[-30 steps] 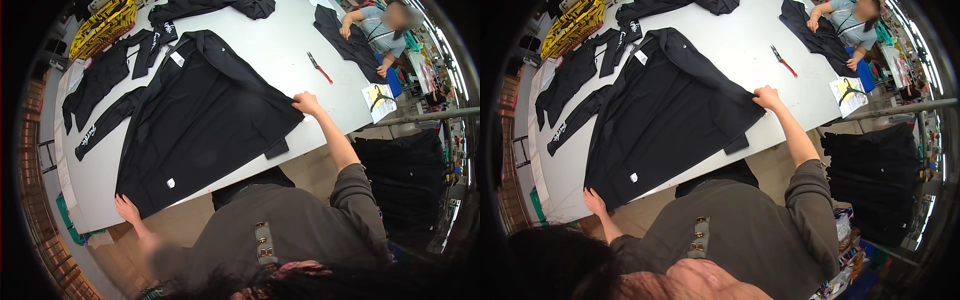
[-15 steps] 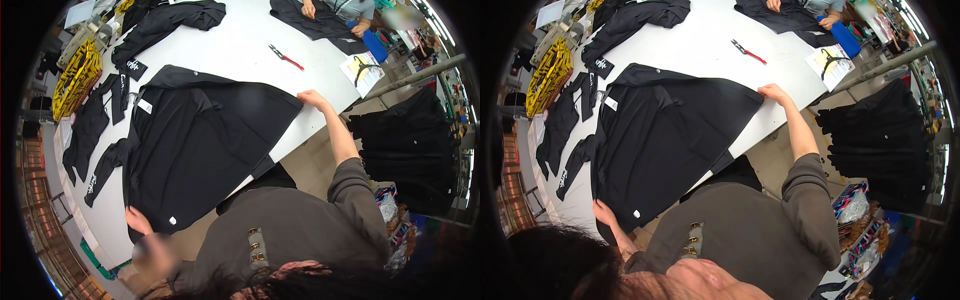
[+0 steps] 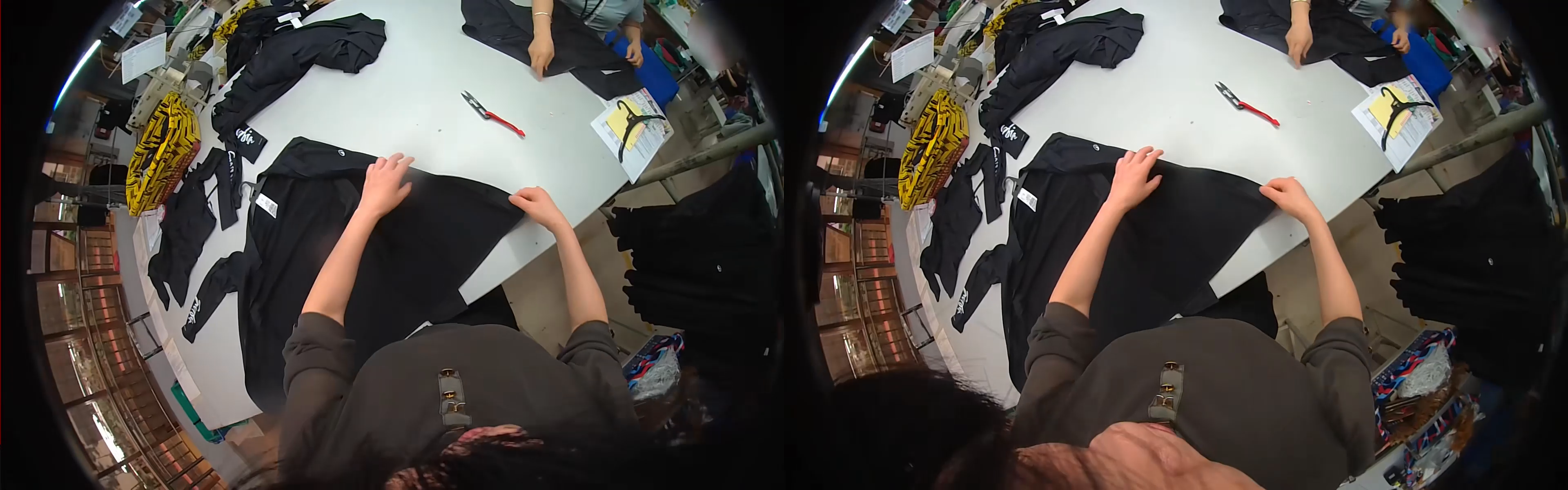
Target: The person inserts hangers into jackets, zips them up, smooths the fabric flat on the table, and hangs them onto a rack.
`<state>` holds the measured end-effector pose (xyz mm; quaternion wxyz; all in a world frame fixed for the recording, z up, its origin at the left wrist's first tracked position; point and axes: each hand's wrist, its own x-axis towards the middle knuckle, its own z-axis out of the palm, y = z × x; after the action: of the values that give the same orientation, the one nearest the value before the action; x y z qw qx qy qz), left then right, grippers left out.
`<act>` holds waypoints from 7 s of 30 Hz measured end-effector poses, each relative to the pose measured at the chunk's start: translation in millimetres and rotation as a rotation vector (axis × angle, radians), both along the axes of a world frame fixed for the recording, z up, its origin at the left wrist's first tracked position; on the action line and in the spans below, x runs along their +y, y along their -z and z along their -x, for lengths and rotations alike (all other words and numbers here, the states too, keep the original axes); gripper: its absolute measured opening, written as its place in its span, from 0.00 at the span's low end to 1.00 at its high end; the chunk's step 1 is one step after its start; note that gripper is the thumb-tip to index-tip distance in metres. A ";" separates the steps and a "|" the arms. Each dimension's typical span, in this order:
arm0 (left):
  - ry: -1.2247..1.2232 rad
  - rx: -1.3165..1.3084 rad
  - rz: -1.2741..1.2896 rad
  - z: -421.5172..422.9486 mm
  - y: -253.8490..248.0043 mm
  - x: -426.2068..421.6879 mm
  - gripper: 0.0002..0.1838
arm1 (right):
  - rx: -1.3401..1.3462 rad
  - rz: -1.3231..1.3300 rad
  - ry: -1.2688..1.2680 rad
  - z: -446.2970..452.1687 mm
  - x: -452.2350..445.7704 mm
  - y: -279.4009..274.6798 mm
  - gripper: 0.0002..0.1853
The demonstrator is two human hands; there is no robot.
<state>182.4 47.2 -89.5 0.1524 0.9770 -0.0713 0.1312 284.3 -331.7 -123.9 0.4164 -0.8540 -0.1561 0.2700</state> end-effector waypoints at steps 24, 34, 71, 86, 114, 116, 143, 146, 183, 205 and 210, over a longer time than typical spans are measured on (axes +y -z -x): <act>-0.209 0.589 -0.017 -76.1 24.6 277.7 0.24 | -0.910 0.200 0.113 23.6 62.5 28.1 0.06; -0.514 0.333 -0.230 -101.6 0.9 351.4 0.19 | -0.973 0.261 0.162 33.5 40.4 38.4 0.05; -1.248 -0.459 0.169 435.4 22.5 28.4 0.07 | -0.938 0.229 -0.654 53.7 161.3 27.5 0.26; -1.121 -0.163 0.166 470.5 33.2 116.7 0.18 | -0.794 -0.288 -0.508 143.7 309.5 -30.1 0.14; -1.340 -0.427 0.255 341.8 27.4 204.2 0.24 | -0.304 -0.204 -0.454 35.5 376.1 -18.3 0.16; -1.239 -0.431 0.226 292.6 29.0 213.4 0.24 | -0.425 -0.222 -0.313 24.5 334.1 -24.3 0.16; -1.388 -0.207 -0.259 424.2 41.3 136.1 0.19 | -0.830 -0.130 0.150 15.1 121.3 -13.8 0.13; -1.238 -0.359 -0.164 360.6 25.0 137.1 0.17 | -1.023 0.092 0.109 -77.4 138.7 3.9 0.21; -0.746 -0.230 0.323 81.5 60.7 91.3 0.07 | -0.645 0.099 -0.518 34.9 372.4 -9.4 0.20; -1.295 -0.215 0.074 283.8 61.5 231.7 0.11 | -0.607 0.230 -0.247 -39.9 418.3 18.4 0.15; -1.152 -0.207 0.124 225.9 64.7 256.6 0.13 | -0.599 0.101 -0.044 -65.9 402.5 6.8 0.15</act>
<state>-43.5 303.8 -154.2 0.1058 0.8295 0.4644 0.2916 350.2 70.8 -130.7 0.3030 -0.9117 -0.2766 0.0223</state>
